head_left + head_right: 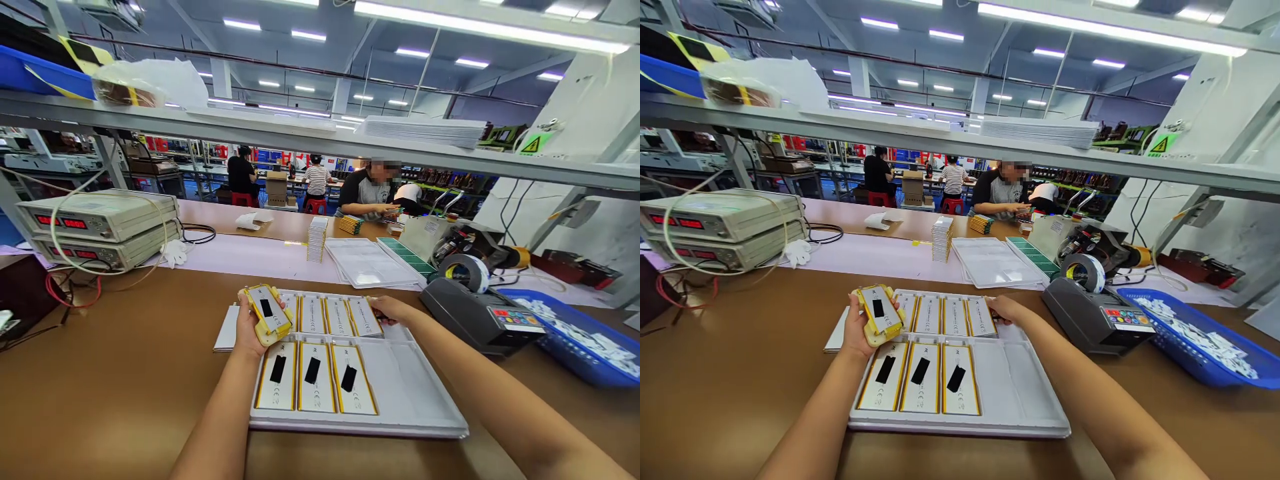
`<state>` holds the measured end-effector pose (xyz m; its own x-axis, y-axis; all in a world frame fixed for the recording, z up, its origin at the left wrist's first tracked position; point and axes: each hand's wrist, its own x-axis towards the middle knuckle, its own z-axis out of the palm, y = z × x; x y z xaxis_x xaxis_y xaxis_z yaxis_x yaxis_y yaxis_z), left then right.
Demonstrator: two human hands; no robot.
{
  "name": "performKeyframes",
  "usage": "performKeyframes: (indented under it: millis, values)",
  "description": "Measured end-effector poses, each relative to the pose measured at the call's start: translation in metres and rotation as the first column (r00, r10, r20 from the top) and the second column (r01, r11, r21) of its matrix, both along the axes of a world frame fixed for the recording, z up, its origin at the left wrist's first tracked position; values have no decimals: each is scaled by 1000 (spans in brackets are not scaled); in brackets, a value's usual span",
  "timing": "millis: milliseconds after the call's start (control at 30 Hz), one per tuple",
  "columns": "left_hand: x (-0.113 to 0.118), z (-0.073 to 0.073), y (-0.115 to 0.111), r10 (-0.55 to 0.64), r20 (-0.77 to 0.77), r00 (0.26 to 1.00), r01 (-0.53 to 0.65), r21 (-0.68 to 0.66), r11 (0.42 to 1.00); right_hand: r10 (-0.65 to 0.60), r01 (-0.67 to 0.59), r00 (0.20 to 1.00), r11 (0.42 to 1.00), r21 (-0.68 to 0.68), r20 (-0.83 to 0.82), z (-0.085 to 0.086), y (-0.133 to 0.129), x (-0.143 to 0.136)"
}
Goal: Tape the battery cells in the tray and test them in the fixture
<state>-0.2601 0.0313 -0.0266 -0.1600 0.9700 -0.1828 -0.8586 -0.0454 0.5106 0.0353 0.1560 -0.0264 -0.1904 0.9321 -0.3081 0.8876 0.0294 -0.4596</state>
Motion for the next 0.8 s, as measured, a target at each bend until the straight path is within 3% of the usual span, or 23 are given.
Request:
performKeyframes:
  millis: [133,233,367,533,633,700,800]
  values:
    - [-1,-2,-1,2,6,1000,-2,-4,1000,-50,33,994,986,-166,-102,11,-2,-8]
    - [-1,-3,-2,-37,27,999,37,18,999,-12,-18,973,992,-127,-229,36,-5,-30]
    - [0,-4,-4,-99,66,993,94,64,993,205,-265,861,962,-66,-465,63,-23,-98]
    - [2,-2,-7,-154,20,988,150,116,982,351,-406,806,914,-13,-476,63,-47,-182]
    - [0,0,-9,-145,-23,989,146,100,984,476,-501,796,865,35,-373,66,-55,-190]
    - [-3,0,-10,-125,-19,992,126,103,987,566,-543,805,824,164,-176,72,-59,-179]
    - [-8,1,-11,-126,2,992,124,162,979,515,-499,855,788,361,59,79,-63,-145]
